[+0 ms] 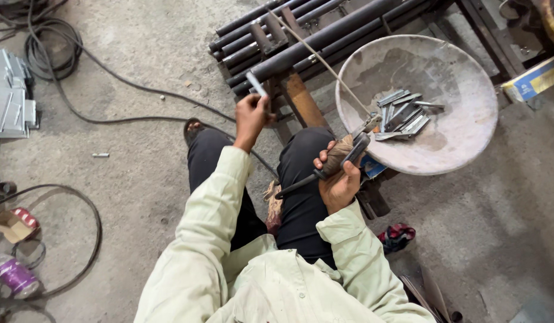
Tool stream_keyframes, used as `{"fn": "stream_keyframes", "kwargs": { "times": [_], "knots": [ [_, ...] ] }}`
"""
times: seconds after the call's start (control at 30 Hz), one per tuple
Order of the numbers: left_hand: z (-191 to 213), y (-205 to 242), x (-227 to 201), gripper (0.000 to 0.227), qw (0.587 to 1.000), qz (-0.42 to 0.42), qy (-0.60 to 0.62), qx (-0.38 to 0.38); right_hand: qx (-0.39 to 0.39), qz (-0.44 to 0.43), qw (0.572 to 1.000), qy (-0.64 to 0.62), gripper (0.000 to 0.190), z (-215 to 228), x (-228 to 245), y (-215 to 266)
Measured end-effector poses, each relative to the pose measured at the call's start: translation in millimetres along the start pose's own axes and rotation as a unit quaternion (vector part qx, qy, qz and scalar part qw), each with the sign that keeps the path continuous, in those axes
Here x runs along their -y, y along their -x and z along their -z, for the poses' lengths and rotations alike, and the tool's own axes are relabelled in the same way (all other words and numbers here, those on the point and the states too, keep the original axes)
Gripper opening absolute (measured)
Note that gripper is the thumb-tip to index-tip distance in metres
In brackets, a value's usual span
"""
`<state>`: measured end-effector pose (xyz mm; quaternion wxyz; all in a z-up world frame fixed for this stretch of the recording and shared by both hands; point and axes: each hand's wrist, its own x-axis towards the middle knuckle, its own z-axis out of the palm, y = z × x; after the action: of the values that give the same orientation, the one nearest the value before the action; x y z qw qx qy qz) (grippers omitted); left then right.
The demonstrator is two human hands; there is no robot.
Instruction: The person welds small metal strips onto a large metal pipe structure using a welding electrode and a grounding clamp.
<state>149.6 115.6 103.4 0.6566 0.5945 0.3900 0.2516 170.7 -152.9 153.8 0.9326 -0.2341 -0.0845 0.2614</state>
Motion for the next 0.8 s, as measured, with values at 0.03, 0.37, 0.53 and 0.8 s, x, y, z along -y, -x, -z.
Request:
{"fn": "stream_keyframes", "kwargs": {
  "times": [0.03,0.37,0.53,0.8],
  "knots": [
    [-2.6,-3.6,-6.2,0.023,1.000,-0.016,-0.010,0.005,0.003,-0.001,1.000,-0.002,0.061,0.3,-0.5,-0.5],
    [-24.7,-42.4,10.5,0.017,0.989,0.033,0.113,0.086,-0.014,0.012,1.000,0.007,0.059,4.2,-6.4,-6.6],
    [-32.7,-63.1,67.8,0.018,0.976,0.091,0.180,0.083,-0.019,0.032,0.999,0.038,0.069,7.6,-3.6,-0.6],
    [-32.5,-70.6,65.9,0.030,0.942,0.157,0.296,0.022,0.028,0.076,0.979,0.184,0.109,-15.4,-14.5,6.9]
  ]
}}
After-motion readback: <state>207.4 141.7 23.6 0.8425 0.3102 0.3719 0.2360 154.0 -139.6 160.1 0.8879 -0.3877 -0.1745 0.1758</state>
